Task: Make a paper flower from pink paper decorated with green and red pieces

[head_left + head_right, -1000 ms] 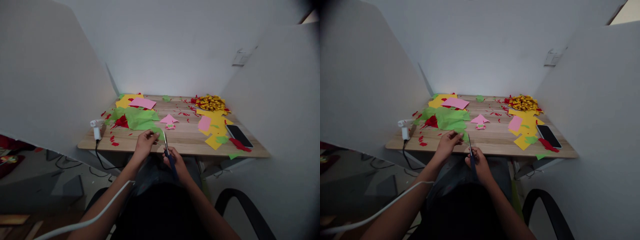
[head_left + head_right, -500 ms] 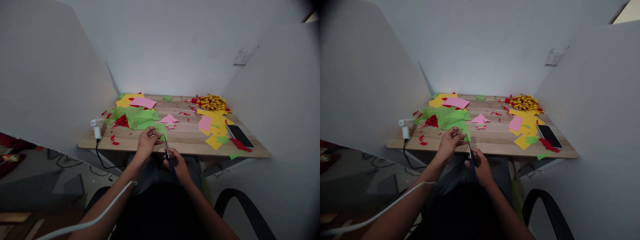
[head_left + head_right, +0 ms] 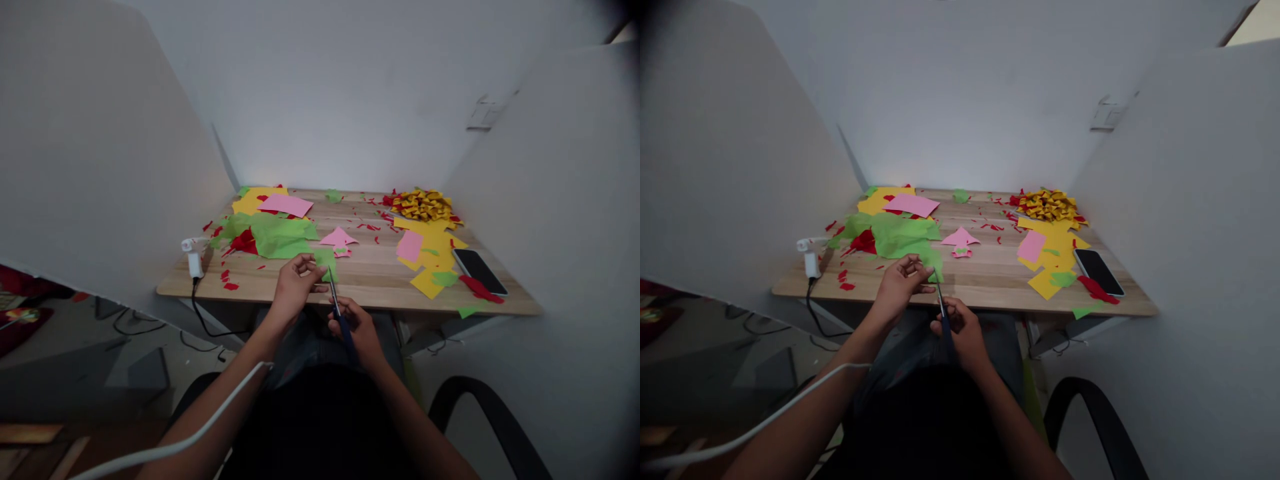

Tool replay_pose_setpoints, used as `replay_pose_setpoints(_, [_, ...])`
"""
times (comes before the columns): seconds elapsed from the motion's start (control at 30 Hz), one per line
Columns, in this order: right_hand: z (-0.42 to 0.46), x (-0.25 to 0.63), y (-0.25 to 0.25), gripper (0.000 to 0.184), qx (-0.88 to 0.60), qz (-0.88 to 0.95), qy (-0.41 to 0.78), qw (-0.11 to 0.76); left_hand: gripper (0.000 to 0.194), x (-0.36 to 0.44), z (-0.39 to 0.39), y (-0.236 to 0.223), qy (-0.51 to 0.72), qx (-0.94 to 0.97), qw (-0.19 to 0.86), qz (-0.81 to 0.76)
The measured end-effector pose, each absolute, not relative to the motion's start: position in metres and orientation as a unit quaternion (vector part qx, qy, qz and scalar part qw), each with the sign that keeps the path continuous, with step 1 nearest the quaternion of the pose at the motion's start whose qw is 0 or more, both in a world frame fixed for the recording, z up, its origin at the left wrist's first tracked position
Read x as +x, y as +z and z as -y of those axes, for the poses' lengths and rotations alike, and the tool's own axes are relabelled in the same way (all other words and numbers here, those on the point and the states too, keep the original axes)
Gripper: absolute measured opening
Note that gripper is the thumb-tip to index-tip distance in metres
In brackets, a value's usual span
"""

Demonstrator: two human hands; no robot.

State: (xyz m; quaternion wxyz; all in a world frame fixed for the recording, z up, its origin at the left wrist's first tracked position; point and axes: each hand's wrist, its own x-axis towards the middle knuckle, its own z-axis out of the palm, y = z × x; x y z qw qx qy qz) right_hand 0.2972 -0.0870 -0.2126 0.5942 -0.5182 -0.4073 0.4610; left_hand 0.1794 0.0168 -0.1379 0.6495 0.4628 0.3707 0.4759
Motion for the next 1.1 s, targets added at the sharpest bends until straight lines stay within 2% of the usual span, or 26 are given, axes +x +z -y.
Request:
replay_pose_setpoints(0.43, [0.088, 0.301, -0.217, 0.053, -0.54, 0.4, 0.453, 0.586, 0.056, 0.176, -0.02, -0.141, 0.47, 0.478, 0.646, -0.365])
replay_pose_setpoints(0.6, [0.089, 0.302, -0.221, 0.059, -0.563, 0.408, 0.438, 0.57, 0.057, 0.176, -0.021, -0.142, 0.466, 0.482, 0.643, -0.369])
replay_pose_setpoints(0.73, [0.089, 0.303, -0.224, 0.053, -0.574, 0.429, 0.407, 0.567, 0.054, 0.177, -0.02, -0.14, 0.469, 0.482, 0.642, -0.369])
replay_pose_setpoints(0.93, [0.089, 0.303, -0.223, 0.05, -0.58, 0.436, 0.396, 0.562, 0.059, 0.176, -0.021, -0.141, 0.461, 0.477, 0.649, -0.374])
replay_pose_setpoints(1.1, [0.089, 0.303, -0.22, 0.049, -0.553, 0.42, 0.437, 0.572, 0.059, 0.174, -0.022, -0.141, 0.464, 0.473, 0.65, -0.373])
